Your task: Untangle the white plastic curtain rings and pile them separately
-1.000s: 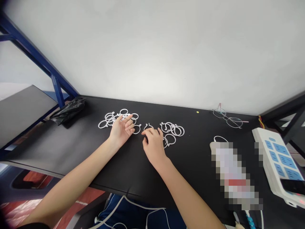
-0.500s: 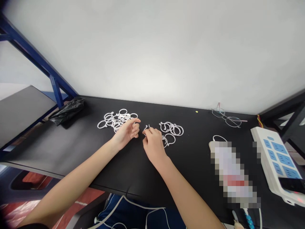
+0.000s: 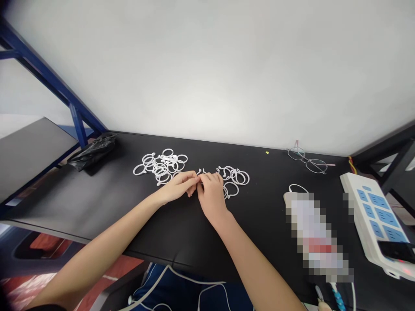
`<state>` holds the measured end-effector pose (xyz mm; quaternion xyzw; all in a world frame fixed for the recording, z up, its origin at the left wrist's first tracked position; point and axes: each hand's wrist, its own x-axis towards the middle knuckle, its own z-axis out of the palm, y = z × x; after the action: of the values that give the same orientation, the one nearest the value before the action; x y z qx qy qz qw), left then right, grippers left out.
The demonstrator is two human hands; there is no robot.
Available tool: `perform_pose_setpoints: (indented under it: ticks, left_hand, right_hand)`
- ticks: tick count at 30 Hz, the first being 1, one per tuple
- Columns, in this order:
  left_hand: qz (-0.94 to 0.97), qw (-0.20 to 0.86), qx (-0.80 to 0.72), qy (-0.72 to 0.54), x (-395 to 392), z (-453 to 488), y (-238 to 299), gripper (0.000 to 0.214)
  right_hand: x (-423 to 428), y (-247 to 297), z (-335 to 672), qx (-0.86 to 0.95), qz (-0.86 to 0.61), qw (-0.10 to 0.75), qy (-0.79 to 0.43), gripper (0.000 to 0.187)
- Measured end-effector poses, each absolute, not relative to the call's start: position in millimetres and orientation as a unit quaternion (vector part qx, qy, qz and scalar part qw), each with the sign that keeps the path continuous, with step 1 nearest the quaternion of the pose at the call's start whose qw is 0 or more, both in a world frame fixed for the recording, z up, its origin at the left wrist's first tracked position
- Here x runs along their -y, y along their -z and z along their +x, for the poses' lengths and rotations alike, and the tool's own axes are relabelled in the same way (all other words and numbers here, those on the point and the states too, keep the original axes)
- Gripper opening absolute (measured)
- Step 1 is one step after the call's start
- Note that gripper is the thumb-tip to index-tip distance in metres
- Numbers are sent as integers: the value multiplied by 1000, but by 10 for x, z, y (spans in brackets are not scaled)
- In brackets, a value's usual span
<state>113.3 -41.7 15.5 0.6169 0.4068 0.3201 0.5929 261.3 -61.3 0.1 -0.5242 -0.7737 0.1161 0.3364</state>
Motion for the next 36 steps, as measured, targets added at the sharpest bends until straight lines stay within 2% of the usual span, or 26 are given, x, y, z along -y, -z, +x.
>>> perform_pose_setpoints:
  ticks: [9, 20, 26, 36]
  left_hand:
    - [589, 578, -463, -325, 388, 1109, -163, 28]
    - [560, 573, -480, -357, 330, 1162, -70, 27]
    - [578, 549, -482, -363, 312, 1188, -25, 37]
    - [594, 538, -462, -379, 303, 1219, 47, 48]
  right_hand:
    - [595, -80, 2627, 700, -531, 443, -179, 11]
    - [578, -27, 2641, 647, -506, 551, -150, 9]
    - [536, 32, 2658, 647, -504, 557, -130, 13]
    - [549, 5, 2665, 662, -460, 568, -164, 16]
